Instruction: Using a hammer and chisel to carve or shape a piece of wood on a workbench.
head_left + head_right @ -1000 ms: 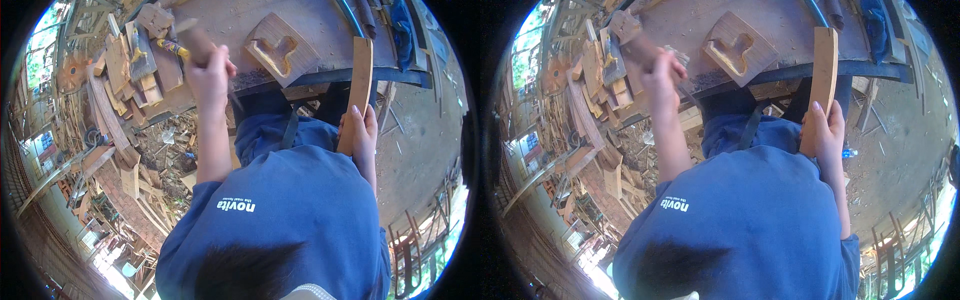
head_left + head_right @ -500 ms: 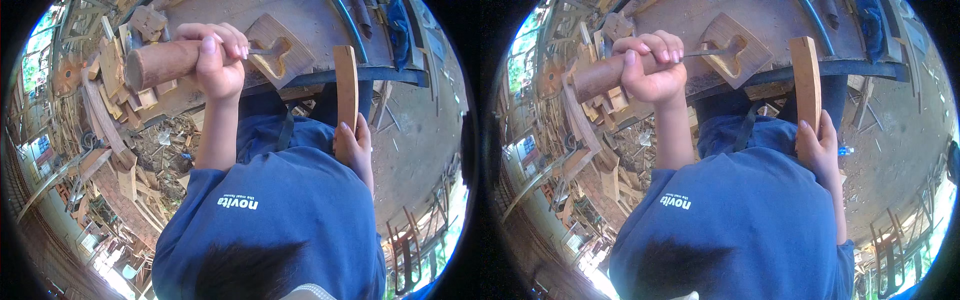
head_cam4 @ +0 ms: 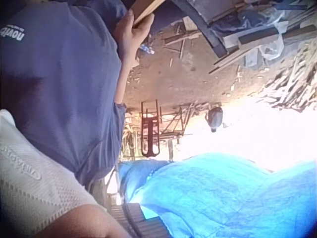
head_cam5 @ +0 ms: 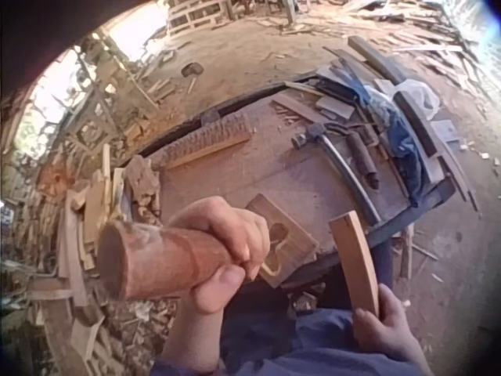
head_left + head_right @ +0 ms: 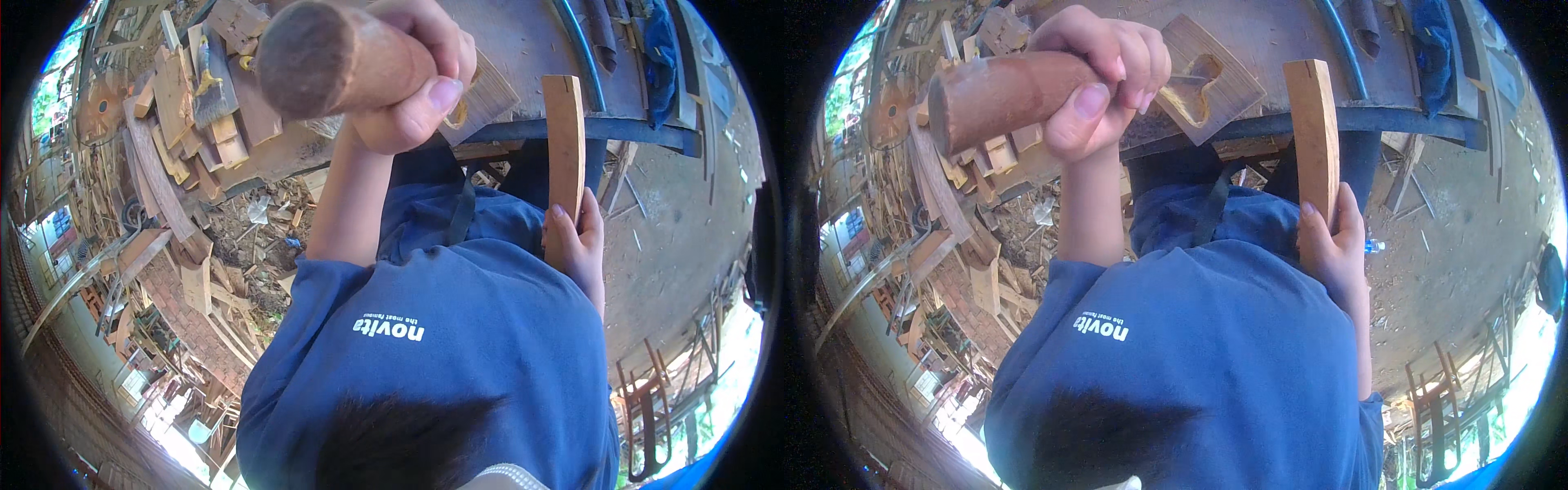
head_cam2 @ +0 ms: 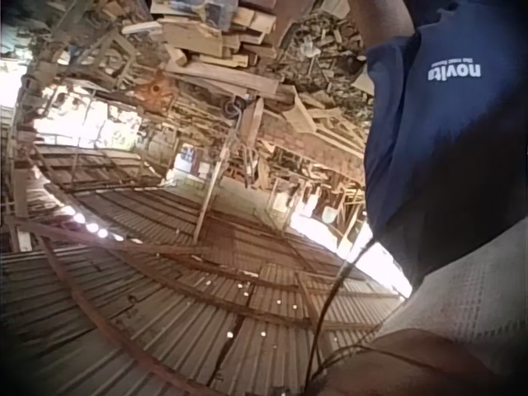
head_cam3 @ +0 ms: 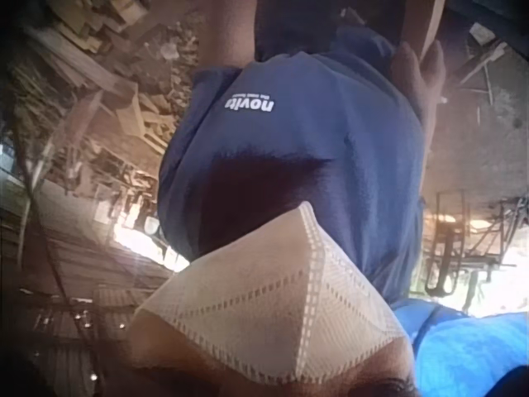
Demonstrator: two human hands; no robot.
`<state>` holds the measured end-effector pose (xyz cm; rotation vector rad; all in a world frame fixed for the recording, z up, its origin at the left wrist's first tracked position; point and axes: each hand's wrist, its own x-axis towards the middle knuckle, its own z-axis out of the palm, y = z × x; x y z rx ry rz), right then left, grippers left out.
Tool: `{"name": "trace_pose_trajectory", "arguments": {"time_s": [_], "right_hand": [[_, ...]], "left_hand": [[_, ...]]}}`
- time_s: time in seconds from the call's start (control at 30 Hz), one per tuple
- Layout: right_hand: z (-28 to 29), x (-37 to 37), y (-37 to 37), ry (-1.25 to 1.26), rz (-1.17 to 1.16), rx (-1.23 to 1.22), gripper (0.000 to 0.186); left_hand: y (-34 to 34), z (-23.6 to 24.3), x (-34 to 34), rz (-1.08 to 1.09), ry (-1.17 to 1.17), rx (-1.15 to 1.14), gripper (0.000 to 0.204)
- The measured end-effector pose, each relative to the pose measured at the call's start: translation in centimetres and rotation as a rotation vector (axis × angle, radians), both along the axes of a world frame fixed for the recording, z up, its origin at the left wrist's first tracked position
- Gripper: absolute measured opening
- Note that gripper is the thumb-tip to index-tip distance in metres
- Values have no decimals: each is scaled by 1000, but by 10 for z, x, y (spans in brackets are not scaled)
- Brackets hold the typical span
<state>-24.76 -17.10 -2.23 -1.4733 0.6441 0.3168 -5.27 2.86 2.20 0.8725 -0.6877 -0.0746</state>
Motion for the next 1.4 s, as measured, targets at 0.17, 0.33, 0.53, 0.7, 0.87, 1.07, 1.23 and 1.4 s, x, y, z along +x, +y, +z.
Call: {"name": "trace_pose_trajectory", "arguments": {"time_s": [0.17, 0.33, 0.53, 0.7, 0.87, 1.07, 1.23, 1.4], "right_hand": [[2, 2, 1, 16, -5, -13, 27], [-1, 2, -2, 39, 4, -28, 25], [0, 2, -3, 35, 13, -23, 26], [-3, 1, -3, 32, 0, -19, 27], [-6, 0, -5, 8, 34, -55, 26], [2, 2, -3, -8, 6, -29, 24], [16, 11, -8, -129, -10, 20, 24], [51, 35, -8, -322, -5, -47, 30]], "left_hand": [[-1, 0, 6, -89, 23, 73, 18], [-5, 2, 7, -101, 20, 77, 17], [-6, -1, 6, -115, 17, 84, 18], [-5, 0, 9, -153, -12, 106, 16], [-1, 13, 24, -269, -123, 351, 12], [-8, 20, 6, -349, 327, 333, 10], [7, 25, -3, -145, 16, 641, 16], [0, -7, 10, -140, 19, 461, 15]]}}
